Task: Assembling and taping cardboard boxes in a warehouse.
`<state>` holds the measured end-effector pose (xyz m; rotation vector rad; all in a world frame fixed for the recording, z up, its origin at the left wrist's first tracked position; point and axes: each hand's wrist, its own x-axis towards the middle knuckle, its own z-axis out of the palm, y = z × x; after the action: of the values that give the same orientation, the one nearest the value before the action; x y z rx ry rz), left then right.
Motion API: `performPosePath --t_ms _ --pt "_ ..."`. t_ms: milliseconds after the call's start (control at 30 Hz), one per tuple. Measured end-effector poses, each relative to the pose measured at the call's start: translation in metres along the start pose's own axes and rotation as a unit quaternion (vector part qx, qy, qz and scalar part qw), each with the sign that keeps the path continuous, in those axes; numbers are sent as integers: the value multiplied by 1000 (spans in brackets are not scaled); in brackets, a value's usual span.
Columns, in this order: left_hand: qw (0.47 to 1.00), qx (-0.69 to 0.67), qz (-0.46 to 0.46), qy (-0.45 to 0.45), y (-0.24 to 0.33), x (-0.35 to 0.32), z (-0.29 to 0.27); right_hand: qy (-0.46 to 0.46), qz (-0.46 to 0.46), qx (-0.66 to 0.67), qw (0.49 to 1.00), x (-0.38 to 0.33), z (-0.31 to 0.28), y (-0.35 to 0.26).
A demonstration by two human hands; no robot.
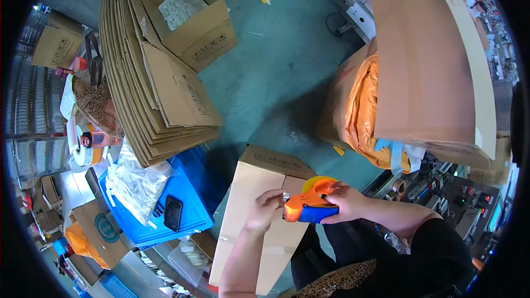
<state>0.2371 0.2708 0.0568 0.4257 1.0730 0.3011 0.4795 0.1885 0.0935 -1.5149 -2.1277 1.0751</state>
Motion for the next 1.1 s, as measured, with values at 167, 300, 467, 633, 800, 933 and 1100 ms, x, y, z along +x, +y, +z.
performPosePath --t_ms 167,300,467,633,800,933,1100 --pt "998 54 31 2 2 3 3 -50 18 -28 998 4 5 1" --pt "1000 -8 18 19 -4 2 -3 -36 27 -9 999 11 7 -5" --pt "986 99 94 97 -5 9 -6 -120 86 1 989 26 11 -8" --pt "935 228 214 168 55 52 -94 -220 189 7 957 -17 -7 20" --pt "923 113 170 326 119 87 -157 -171 263 74 947 -109 -67 26" --pt "890 223 180 355 90 127 -166 -169 228 56 957 -111 -87 12" --pt "888 233 193 345 65 157 -176 -195 209 7 958 -114 -72 16"
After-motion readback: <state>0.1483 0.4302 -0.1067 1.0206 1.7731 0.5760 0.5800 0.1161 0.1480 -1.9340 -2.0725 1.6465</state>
